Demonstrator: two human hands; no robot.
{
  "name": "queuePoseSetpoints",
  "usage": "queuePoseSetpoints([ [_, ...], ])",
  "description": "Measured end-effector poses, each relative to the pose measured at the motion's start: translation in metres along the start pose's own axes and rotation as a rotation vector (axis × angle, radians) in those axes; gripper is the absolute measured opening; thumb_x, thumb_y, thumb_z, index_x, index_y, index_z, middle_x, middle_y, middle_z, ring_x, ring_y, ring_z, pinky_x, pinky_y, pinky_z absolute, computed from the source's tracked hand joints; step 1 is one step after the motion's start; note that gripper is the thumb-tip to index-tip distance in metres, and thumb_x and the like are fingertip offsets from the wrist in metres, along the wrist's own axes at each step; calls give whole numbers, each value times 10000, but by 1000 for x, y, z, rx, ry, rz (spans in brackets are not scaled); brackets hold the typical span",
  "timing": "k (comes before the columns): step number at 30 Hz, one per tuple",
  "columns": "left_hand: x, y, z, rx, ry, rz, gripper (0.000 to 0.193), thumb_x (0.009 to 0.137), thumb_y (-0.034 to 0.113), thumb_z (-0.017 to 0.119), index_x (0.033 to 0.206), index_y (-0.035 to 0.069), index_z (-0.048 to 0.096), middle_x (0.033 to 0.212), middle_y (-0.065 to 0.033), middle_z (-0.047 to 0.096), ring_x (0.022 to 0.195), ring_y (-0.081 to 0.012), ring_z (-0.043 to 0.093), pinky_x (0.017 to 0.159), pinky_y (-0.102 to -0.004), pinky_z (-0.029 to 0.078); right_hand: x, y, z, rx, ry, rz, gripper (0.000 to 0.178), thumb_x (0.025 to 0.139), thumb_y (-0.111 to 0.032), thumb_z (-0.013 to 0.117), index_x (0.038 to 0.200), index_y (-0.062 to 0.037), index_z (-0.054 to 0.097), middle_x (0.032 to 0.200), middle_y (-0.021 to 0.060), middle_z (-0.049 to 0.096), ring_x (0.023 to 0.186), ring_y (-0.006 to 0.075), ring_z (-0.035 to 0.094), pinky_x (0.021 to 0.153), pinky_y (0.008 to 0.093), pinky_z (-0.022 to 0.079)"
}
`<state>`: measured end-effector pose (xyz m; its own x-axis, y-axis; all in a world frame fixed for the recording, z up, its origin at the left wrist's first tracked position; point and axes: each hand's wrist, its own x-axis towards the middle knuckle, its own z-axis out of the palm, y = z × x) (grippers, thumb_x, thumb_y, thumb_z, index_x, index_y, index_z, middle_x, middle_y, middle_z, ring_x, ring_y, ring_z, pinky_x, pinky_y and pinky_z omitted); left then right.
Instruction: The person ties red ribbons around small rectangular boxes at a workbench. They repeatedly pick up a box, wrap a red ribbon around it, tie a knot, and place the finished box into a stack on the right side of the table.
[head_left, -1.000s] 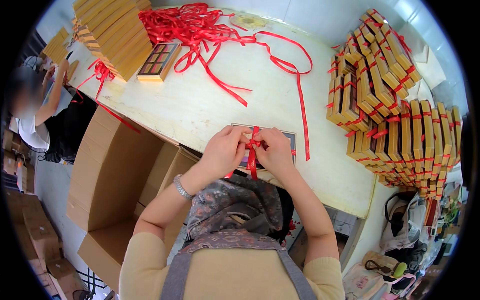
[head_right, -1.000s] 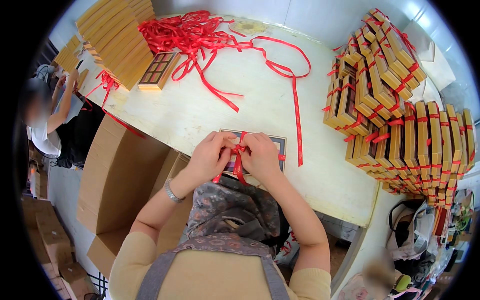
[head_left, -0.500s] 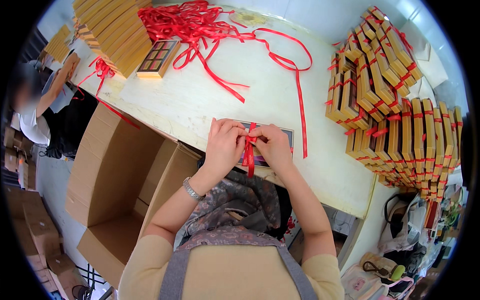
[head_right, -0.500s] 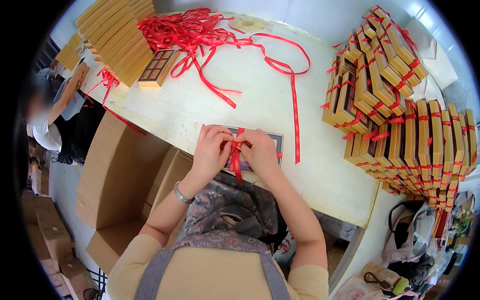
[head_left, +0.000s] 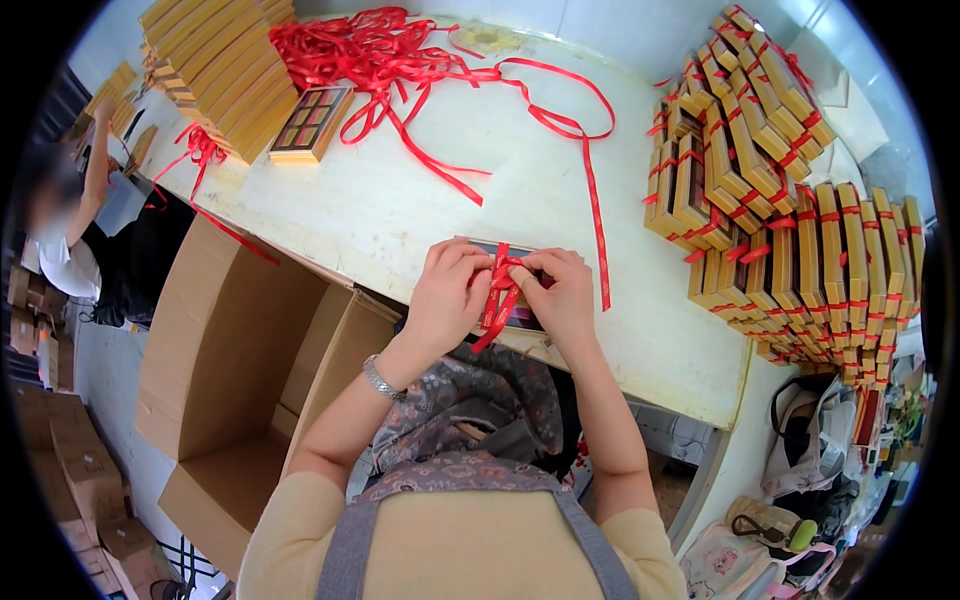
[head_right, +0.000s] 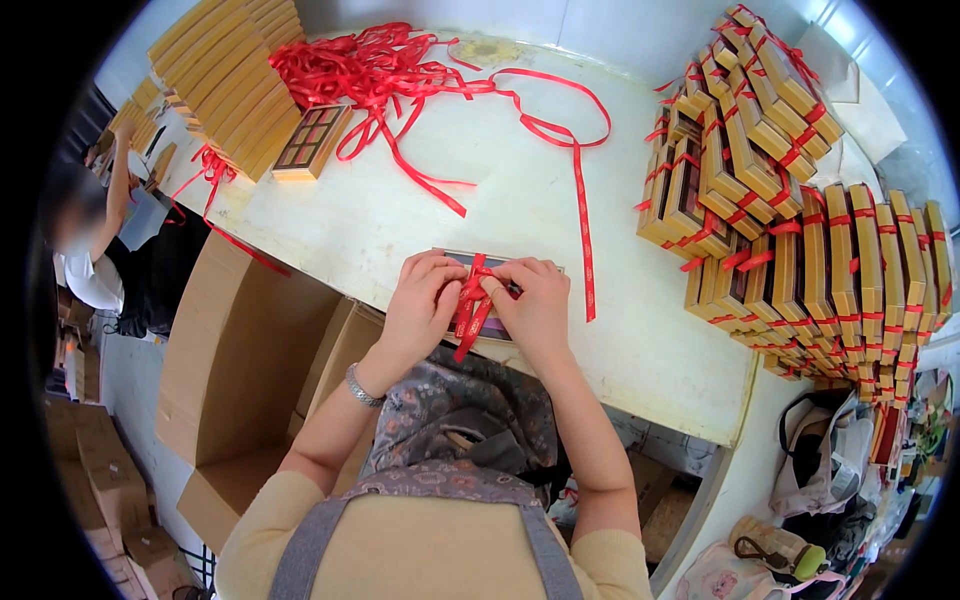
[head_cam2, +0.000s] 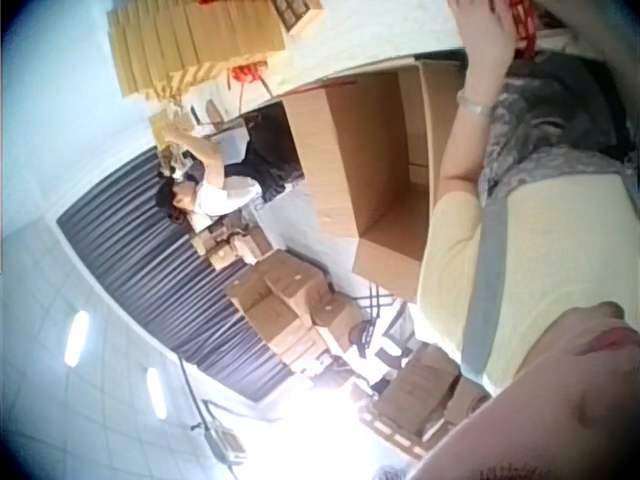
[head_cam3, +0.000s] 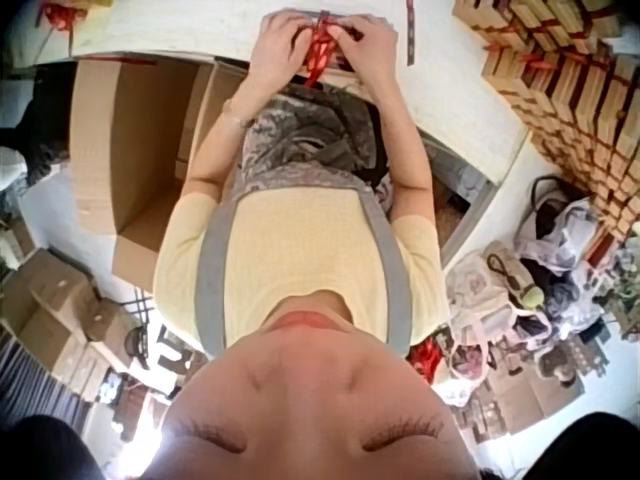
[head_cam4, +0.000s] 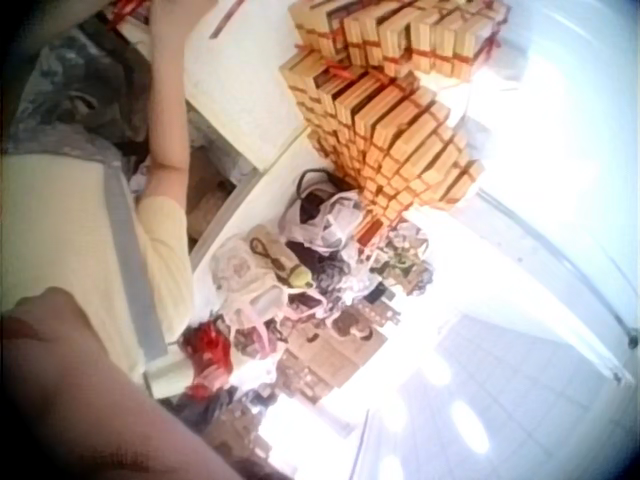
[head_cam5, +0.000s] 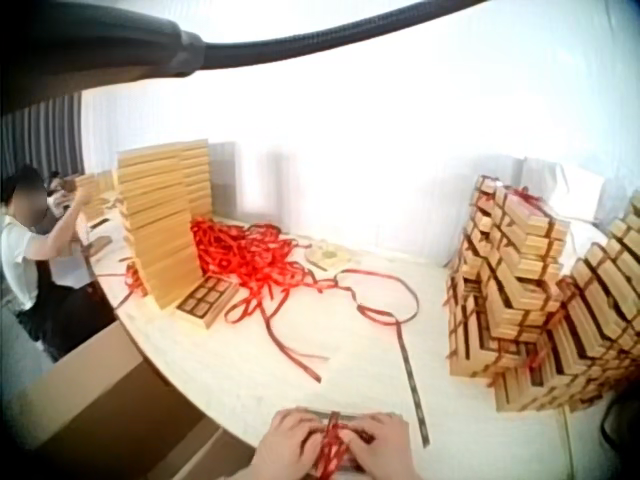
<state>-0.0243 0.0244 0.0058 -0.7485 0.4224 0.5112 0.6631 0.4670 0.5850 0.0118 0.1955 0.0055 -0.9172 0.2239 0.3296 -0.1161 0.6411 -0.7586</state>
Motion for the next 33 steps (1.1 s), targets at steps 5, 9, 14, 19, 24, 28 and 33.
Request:
queuePoseSetpoints([
  [5, -7, -16, -10, -6, -38, 112, 236, 847, 57, 629, 1078, 8, 634, 1108, -96, 636, 1059, -287, 577, 927, -356, 480, 4, -2, -6, 105, -63, 45, 118, 774, -159, 742, 804, -55, 696, 877, 47, 672, 802, 195, 582, 689, 325, 441],
  [9, 2, -12, -21, -630, 31, -255, 204, 948, 120, 547, 1104, 3, 609, 1093, -65, 659, 883, -166, 598, 842, -285, 487, 11, -3, -18, 293, -81, 137, 103, 816, -127, 702, 822, -29, 672, 965, 67, 667, 769, 159, 582, 669, 281, 469],
  [14, 35, -21, -33, -1038, -412, -563, 261, 1020, 230, 449, 949, 20, 586, 884, -11, 641, 680, -71, 526, 641, -230, 431, 26, -32, -23, 850, -333, 276, 125, 945, -146, 538, 926, -23, 546, 878, 25, 636, 732, 60, 512, 656, 224, 442],
  [19, 25, -20, -28, 111, -346, -183, 240, 958, 280, 497, 840, 82, 562, 676, -150, 606, 668, -359, 611, 591, -448, 478, 34, -19, -29, 115, -606, 52, 121, 955, -162, 514, 977, -43, 512, 723, 74, 590, 677, 172, 547, 636, 314, 444],
  [24, 15, -20, -30, 90, -337, -176, 235, 965, 266, 513, 841, 74, 566, 656, -149, 587, 646, -357, 598, 568, -421, 468, 31, -27, -20, -247, -583, -201, 211, 825, -145, 658, 1009, -74, 581, 800, 97, 643, 756, 281, 590, 689, 386, 487],
  [28, 18, -25, -34, 81, -359, -153, 206, 968, 220, 505, 846, 67, 572, 648, -111, 610, 615, -282, 607, 560, -381, 464, 31, -20, -28, -374, -587, -576, 243, 740, -135, 711, 974, -96, 662, 807, 58, 643, 801, 235, 583, 704, 360, 501],
  [33, 17, -41, -62, -558, -329, -458, 173, 942, 106, 487, 841, 27, 604, 964, -73, 701, 659, -83, 534, 569, -244, 423, 36, -16, -25, -470, -674, -719, 313, 691, -229, 740, 942, -51, 683, 797, 41, 638, 795, 225, 569, 713, 350, 497],
])
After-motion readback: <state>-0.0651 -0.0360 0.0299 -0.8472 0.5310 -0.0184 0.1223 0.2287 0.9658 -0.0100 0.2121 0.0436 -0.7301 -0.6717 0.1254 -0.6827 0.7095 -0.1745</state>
